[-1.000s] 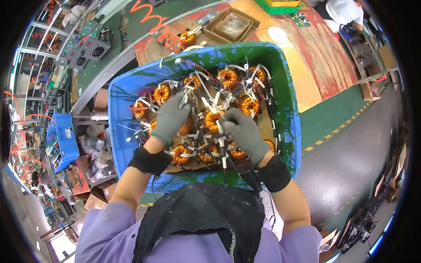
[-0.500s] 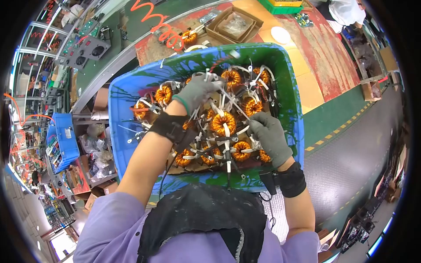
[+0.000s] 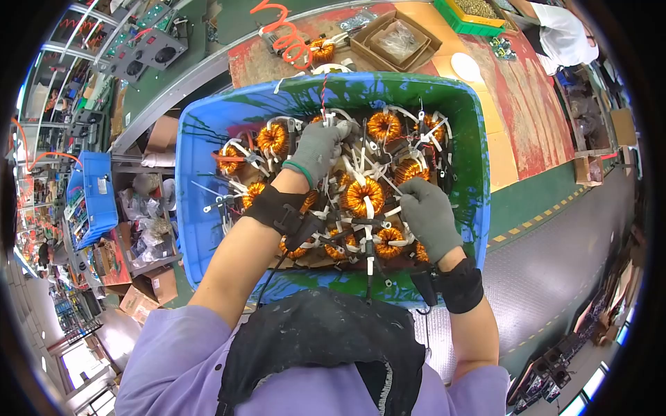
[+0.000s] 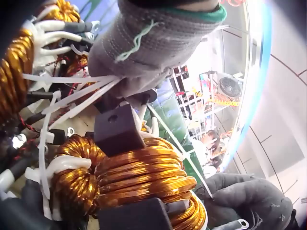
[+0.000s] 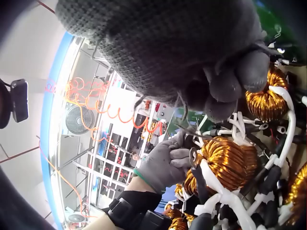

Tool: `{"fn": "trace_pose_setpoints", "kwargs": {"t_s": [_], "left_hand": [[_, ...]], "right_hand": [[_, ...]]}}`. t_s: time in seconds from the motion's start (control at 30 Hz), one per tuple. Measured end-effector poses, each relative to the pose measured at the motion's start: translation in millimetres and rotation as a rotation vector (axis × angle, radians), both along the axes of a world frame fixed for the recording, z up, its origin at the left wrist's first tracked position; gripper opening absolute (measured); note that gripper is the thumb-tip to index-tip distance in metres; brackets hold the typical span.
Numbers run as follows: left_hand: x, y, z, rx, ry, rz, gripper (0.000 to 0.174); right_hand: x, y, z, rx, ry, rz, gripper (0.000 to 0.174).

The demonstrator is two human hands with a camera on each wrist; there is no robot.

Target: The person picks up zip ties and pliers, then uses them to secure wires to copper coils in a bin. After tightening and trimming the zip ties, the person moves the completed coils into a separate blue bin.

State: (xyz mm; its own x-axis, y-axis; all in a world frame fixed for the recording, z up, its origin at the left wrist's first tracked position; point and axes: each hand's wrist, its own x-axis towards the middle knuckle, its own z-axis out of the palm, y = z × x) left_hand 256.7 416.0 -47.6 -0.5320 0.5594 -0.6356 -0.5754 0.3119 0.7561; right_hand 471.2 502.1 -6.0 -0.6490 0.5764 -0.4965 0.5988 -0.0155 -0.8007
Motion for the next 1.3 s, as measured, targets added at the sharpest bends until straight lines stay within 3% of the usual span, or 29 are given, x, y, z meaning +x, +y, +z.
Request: {"fn": "trace_pose_setpoints", "kwargs": {"t_s": [0.27, 0.63, 0.8, 0.9, 0.97, 1.03, 1.1, 1.13, 1.23, 1.3], "left_hand": [[-1, 1, -10, -0.032, 0.041, 0.006, 0.009], [-1, -3, -2, -0.001, 0.059, -0.012, 0.010], [0, -14, 7, 0.049, 0.094, -0.174, 0.018], [8, -16, -3, 0.203, 0.064, -0.158, 0.025], [8, -16, -6, 0.133, 0.159, -0.173, 0.031], [12, -13, -5, -0.027, 0.210, -0.049, 0.031], [9, -12, -11, -0.058, 0.210, -0.100, 0.030], [6, -12, -16, -0.088, 0.211, -0.150, 0.029], [8, -6, -24, -0.064, 0.369, -0.088, 0.026], [15, -4, -18, -0.081, 0.472, -0.114, 0.030]], "right_hand": [[-8, -6, -4, 0.137, -0.012, 0.006, 0.020], [-13, -8, -4, 0.090, -0.029, -0.022, 0.019], [-17, -14, -8, 0.089, -0.034, -0.042, 0.017], [-18, -13, -6, 0.010, -0.062, -0.008, 0.017], [-18, -13, -12, -0.068, 0.034, 0.005, 0.018], [-30, -16, -16, -0.034, 0.099, 0.029, 0.016], [-41, -17, -23, 0.387, 0.082, 0.131, 0.014], [-41, -16, -24, 0.388, 0.084, 0.133, 0.014], [-42, -13, -17, 0.346, 0.049, 0.088, 0.012], [-39, -12, 1, -0.116, -0.034, 0.030, 0.012]]}}
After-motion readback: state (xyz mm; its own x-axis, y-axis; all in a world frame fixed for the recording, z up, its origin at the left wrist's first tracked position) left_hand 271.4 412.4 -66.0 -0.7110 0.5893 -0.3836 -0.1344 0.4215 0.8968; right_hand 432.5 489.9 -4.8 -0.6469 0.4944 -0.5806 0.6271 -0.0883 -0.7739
